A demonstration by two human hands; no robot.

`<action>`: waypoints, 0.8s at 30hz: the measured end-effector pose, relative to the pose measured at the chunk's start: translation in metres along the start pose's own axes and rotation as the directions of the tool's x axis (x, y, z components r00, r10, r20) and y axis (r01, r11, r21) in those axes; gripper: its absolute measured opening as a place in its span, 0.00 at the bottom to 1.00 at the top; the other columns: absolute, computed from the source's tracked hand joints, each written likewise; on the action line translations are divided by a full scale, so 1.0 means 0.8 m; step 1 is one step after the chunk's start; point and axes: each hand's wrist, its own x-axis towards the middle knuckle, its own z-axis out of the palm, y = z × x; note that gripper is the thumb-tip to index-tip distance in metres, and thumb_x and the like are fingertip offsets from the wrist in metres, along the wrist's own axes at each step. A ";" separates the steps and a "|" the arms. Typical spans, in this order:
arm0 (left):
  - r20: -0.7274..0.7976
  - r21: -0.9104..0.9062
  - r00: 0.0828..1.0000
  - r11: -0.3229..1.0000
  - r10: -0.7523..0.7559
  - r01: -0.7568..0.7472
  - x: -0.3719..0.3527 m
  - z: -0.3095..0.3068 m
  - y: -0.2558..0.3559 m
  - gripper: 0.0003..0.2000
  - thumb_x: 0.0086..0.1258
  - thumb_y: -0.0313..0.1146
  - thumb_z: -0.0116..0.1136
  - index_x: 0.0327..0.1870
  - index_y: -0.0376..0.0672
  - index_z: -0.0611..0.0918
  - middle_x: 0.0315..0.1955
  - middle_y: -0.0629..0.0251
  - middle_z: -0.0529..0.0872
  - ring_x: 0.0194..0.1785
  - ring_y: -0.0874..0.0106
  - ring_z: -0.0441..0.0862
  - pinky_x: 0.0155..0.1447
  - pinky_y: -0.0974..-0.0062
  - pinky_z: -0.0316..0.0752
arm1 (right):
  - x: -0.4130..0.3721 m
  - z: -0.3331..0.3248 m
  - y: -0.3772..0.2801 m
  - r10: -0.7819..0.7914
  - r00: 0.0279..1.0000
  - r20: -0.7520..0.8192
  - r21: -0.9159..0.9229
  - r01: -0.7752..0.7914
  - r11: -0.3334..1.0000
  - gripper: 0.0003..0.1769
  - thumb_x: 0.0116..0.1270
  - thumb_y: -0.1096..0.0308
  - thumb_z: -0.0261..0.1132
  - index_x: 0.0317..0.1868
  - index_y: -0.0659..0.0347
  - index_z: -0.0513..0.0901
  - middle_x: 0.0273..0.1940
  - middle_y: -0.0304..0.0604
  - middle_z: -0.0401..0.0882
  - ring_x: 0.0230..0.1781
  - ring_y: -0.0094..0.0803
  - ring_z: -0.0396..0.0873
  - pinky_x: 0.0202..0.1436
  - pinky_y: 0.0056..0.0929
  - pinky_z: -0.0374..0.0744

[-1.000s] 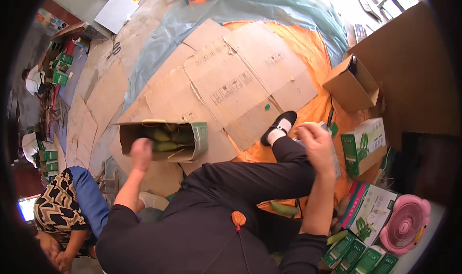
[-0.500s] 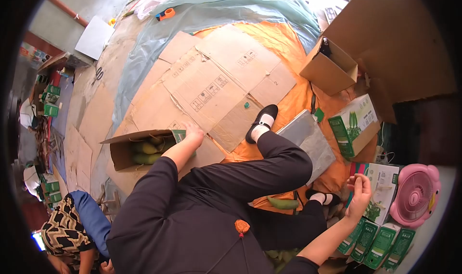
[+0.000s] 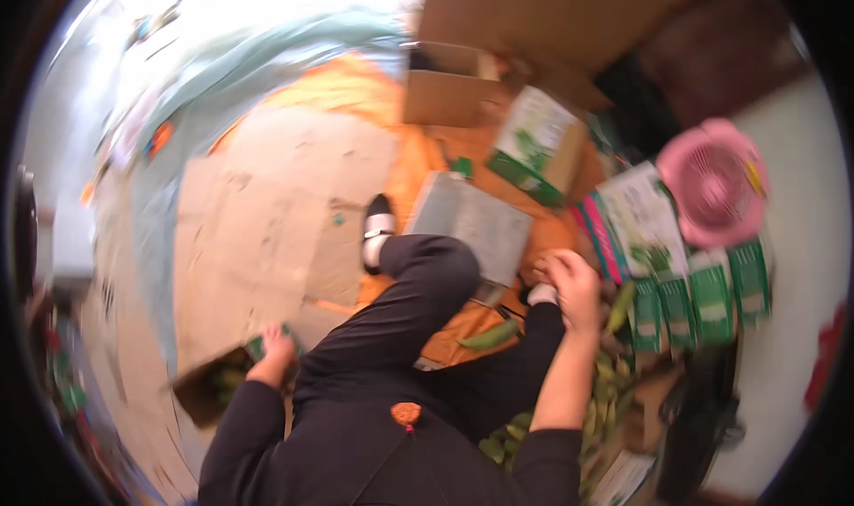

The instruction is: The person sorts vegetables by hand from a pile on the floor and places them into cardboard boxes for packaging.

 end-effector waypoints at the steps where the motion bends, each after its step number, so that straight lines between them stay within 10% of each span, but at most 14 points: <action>1: -0.052 0.047 0.998 0.998 0.032 -0.030 0.003 0.028 0.008 0.23 0.70 0.46 0.43 0.64 0.51 0.73 0.72 0.60 0.58 0.75 0.56 0.45 0.70 0.43 0.39 | -0.003 -0.001 -0.007 -0.002 1.000 0.025 0.001 0.002 1.000 0.07 0.68 0.73 0.59 0.41 0.70 0.79 0.33 0.43 0.81 0.32 0.24 0.79 0.37 0.19 0.77; 5: -0.282 -0.080 0.958 0.994 0.049 -0.074 0.032 0.159 0.012 0.22 0.70 0.45 0.39 0.58 0.49 0.79 0.65 0.59 0.67 0.69 0.54 0.54 0.69 0.43 0.44 | -0.006 -0.029 0.011 0.008 1.000 0.028 0.000 -0.008 1.000 0.08 0.68 0.69 0.60 0.42 0.65 0.81 0.33 0.37 0.81 0.31 0.19 0.78 0.34 0.16 0.75; 20: -0.259 -0.148 0.942 0.954 0.216 -0.260 0.041 0.030 -0.064 0.18 0.69 0.41 0.46 0.56 0.49 0.79 0.60 0.61 0.72 0.66 0.59 0.63 0.65 0.53 0.57 | -0.034 -0.076 0.046 -0.118 0.992 -0.041 0.020 0.119 0.993 0.18 0.68 0.69 0.60 0.57 0.60 0.72 0.37 0.37 0.79 0.33 0.20 0.77 0.34 0.18 0.75; 24: -0.222 -0.209 0.949 0.940 0.224 -0.270 0.027 0.006 -0.080 0.17 0.68 0.39 0.49 0.56 0.49 0.78 0.59 0.61 0.74 0.65 0.60 0.65 0.64 0.56 0.60 | -0.045 -0.117 -0.004 -0.329 0.825 -0.459 0.047 0.393 0.918 0.28 0.68 0.70 0.61 0.66 0.59 0.62 0.45 0.41 0.77 0.33 0.21 0.77 0.36 0.19 0.75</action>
